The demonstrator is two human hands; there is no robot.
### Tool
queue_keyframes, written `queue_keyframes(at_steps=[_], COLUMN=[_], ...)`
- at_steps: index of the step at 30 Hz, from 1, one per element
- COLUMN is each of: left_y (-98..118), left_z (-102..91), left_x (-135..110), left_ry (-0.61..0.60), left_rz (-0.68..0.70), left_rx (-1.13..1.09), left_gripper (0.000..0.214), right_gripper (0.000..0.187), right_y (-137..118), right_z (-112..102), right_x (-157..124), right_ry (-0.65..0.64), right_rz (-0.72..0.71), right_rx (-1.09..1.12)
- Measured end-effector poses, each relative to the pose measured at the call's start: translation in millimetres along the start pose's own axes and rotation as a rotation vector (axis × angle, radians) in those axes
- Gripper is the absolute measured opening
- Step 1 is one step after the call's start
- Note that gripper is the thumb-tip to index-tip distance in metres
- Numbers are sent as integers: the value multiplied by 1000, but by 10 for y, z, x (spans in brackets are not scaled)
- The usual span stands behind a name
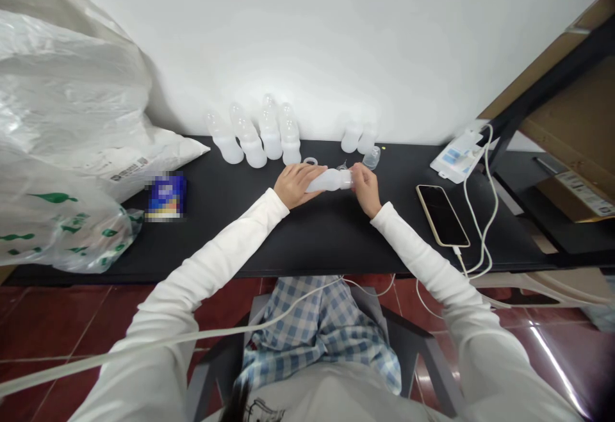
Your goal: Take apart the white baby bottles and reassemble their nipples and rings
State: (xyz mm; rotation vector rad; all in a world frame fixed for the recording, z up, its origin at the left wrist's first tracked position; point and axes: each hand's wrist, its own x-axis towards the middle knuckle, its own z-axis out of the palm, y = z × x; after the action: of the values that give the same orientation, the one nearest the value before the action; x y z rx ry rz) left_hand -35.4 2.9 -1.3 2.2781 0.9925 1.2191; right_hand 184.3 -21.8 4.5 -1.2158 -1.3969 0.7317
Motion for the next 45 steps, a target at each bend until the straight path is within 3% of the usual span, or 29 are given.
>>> queue_keyframes(at_steps=[9, 11, 15, 17, 21, 24, 26, 28, 30, 33, 36, 41, 45], left_y=[93, 113, 66, 21, -10, 2, -16, -56, -89, -57, 72, 240, 270], left_z=[-97, -118, -171, -206, -298, -382, -449, -516, -555, -496, -289, 129, 376], left_x=[49, 33, 34, 69, 164, 196, 193, 179, 166, 179, 274, 693, 1082], left_ry=[-7, -4, 38, 24, -283, -567, -726, -790, -750, -538, -334, -83, 9], left_rz=[16, -51, -233, -361, -655, -798, -858, -888, -872, -718, -534, -361, -394], left_rx=[-34, -114, -373, -494, -667, -788, -862, -920, -973, -1053, -1051, -620, -32], left_gripper=[51, 49, 50, 56, 59, 66, 73, 75, 75, 67, 61, 55, 51], right_gripper=[55, 52, 42, 30, 20, 17, 17, 17, 11, 14, 23, 37, 39], right_y=[9, -14, -31, -19, -1, 9, 39, 95, 161, 227, 234, 219, 217], right_z=[-17, -82, -270, -333, -342, -323, -358, -440, -541, -633, -623, -609, -649], right_x=[-73, -66, 7, 42, 52, 29, 28, 56, 112, 215, 279, 292, 302], right_ry=[-11, -55, -274, -322, -332, -265, -191, -108, 33, 297, 414, 452, 470], right_rz=[16, -110, -586, -754, -1093, -1417, -1526, -1481, -1292, -941, -784, -663, -530], right_rx=[-72, -182, -446, -595, -848, -838, -794, -797, -863, -917, -867, -852, -813])
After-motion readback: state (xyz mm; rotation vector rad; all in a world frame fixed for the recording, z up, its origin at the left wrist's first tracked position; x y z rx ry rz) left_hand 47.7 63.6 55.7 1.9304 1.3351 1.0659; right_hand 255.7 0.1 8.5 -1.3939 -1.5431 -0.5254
